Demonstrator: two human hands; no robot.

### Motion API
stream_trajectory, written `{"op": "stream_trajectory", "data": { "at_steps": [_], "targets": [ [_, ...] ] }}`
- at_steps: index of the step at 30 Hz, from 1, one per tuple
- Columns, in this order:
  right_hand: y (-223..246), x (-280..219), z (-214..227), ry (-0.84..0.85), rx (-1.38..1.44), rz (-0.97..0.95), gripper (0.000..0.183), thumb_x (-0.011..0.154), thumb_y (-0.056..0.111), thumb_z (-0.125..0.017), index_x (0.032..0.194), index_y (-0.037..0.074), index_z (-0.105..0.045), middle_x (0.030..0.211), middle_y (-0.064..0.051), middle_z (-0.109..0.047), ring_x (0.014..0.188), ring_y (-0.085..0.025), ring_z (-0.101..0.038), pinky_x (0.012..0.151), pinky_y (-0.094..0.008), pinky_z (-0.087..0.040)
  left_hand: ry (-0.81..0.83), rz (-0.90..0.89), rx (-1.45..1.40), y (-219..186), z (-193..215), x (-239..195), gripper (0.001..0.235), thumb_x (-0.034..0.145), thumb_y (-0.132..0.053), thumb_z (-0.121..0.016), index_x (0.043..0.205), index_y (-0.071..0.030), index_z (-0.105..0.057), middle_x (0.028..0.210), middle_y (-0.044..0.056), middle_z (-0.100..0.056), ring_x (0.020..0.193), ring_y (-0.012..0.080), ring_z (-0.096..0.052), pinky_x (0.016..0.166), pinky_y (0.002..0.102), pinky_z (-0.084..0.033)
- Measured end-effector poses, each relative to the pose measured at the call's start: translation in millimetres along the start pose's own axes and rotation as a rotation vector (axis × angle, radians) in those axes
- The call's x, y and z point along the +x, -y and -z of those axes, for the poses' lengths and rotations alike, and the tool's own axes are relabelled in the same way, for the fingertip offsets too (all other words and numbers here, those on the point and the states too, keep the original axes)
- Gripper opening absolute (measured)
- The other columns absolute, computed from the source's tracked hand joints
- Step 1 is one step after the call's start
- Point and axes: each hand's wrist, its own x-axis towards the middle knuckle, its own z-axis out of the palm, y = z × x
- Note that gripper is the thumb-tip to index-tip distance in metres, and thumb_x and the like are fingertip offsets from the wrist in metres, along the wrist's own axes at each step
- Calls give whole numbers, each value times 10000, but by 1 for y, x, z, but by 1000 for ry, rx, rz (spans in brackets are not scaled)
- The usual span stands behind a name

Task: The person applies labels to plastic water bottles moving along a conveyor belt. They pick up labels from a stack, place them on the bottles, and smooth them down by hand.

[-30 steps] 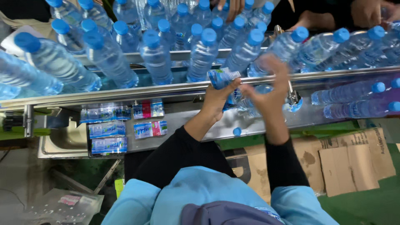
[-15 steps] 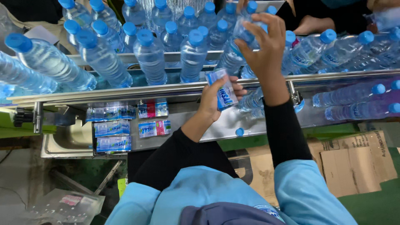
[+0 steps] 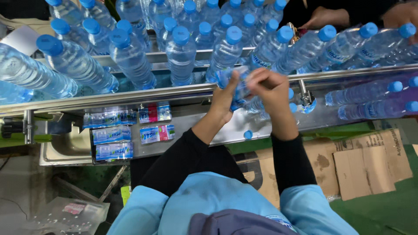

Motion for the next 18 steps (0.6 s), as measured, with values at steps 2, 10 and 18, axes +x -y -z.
{"op": "stream_trajectory", "data": {
  "at_steps": [2,10,18],
  "targets": [
    [2,16,9,-37,39,59,95,931,86,-764,920,94,-670,1004,-88,-701,900,-175,-706,754,-292,-632,61,28,0,-9,1,-12,790,566,-592,-789,1157,-75,-704,1050,168,-772,928,299,-761,862,451,-633],
    [43,91,10,48,-928,629,48,1064,32,-775,1060,-9,-751,926,-133,-700,823,-235,-667,731,-341,-556,212,39,-134,-22,9,-20,612,881,-527,-659,1097,46,-663,978,259,-756,850,379,-761,803,443,-630],
    [-10,64,28,-46,-871,319,1017,1031,168,-947,1664,242,-153,1549,-209,-485,1430,-339,-508,1057,-451,-472,242,-125,-140,-16,27,-6,400,956,-154,-647,1265,100,-635,1090,302,-739,939,401,-756,803,430,-627]
  ]
}}
